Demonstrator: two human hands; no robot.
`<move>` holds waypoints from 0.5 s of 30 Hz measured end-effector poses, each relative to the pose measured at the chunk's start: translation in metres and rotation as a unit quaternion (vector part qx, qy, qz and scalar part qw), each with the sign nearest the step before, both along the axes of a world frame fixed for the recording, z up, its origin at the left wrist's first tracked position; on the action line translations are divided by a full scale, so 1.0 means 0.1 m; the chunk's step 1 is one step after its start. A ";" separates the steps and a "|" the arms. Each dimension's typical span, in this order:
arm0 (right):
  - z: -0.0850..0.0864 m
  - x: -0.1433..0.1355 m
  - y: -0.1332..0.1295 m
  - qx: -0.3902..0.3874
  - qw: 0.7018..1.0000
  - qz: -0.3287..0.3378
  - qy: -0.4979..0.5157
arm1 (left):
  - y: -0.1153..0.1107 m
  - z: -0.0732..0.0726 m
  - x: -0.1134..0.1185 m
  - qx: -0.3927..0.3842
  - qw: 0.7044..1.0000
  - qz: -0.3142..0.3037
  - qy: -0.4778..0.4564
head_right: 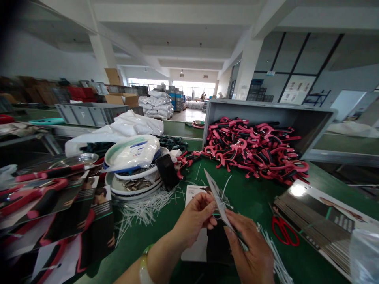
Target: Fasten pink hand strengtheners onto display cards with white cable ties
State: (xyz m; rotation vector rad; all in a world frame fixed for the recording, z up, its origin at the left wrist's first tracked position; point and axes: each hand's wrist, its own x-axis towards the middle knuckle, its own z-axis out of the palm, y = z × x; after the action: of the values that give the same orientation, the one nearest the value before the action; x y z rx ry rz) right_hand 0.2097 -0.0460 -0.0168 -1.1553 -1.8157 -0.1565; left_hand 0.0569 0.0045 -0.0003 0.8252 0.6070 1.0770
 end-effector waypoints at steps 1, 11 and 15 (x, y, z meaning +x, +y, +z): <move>0.00 -0.01 0.00 0.019 0.999 0.005 -0.026 | -0.03 -0.01 -0.02 0.005 1.000 0.022 -0.002; -0.09 -0.31 0.02 0.103 0.967 0.059 -0.224 | -0.06 -0.03 -0.63 0.111 0.926 -0.036 0.358; -0.15 -0.45 0.04 0.098 0.968 0.056 -0.224 | 0.01 -0.06 -0.72 0.209 0.862 0.054 0.458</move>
State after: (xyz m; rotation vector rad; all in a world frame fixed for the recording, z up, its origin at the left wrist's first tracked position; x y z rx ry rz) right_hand 0.1649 -0.0416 -0.0315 -0.9229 -2.1970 -0.5562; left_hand -0.0154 0.0052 -0.0061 1.7372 1.2455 0.8786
